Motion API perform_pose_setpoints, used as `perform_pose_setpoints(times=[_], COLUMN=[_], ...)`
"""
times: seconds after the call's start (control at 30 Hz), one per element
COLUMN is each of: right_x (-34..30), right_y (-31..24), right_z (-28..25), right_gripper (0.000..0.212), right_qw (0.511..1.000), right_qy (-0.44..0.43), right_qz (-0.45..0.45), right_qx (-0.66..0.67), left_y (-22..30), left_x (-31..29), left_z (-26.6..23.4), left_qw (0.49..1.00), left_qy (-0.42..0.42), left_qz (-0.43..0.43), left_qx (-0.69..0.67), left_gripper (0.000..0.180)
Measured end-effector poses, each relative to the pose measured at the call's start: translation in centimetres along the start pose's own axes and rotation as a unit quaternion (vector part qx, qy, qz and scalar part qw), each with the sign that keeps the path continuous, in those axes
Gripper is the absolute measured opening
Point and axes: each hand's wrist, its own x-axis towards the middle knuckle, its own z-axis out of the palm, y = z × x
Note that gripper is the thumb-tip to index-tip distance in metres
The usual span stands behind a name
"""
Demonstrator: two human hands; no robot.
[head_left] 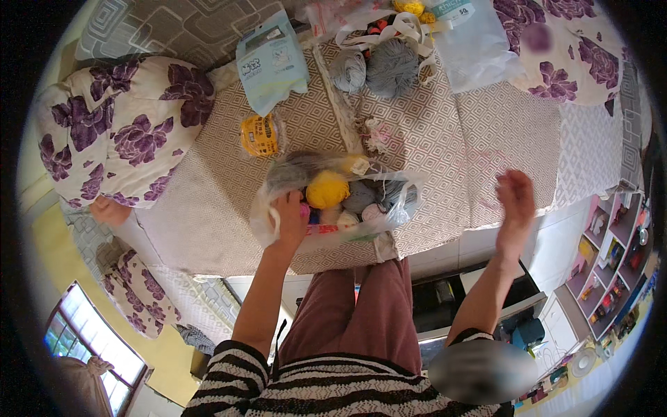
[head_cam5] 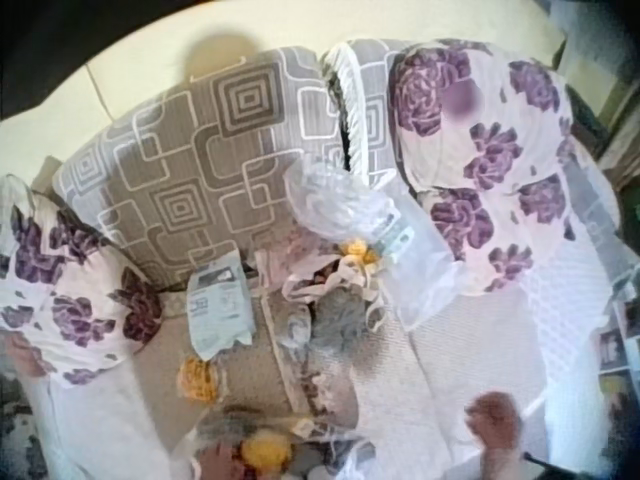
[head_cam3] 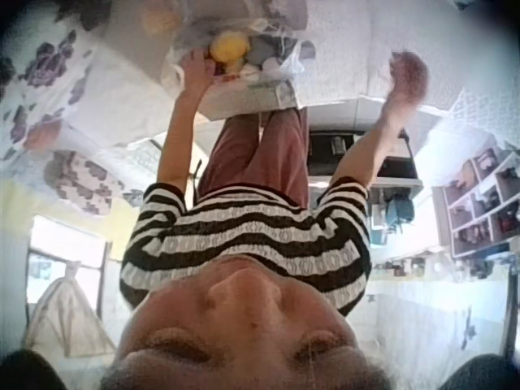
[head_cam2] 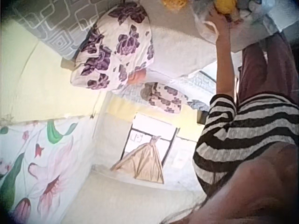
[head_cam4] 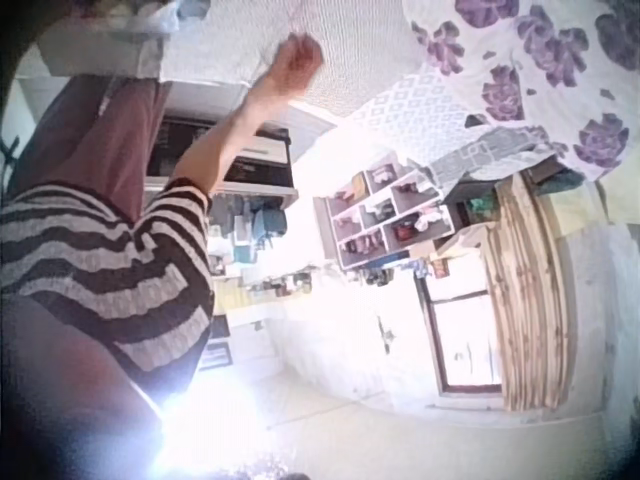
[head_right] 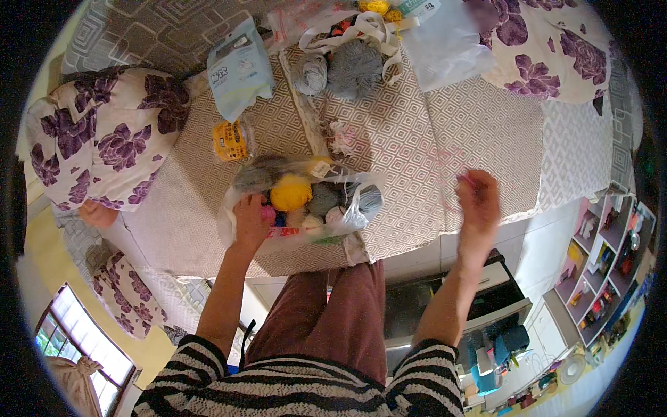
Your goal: The person sorts various packaged craft and household supplies on a bed, placing items into plastic bags and then storing the bags on a shelf.
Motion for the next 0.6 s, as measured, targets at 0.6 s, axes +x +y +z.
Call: perform_pose_setpoints(times=[0.6], right_x=[-7.9], right_y=[2.7], right_z=[5.8], right_gripper=[0.043], right_qw=[0.961], right_qy=[-0.214], right_qz=[-0.061], right_qx=[-0.166], left_y=[4.8], left_x=[-3.8], left_z=[-7.2], left_qw=[0.982], left_qy=[-0.011], left_qz=[-0.019], left_qx=[-0.186], left_gripper=[0.032])
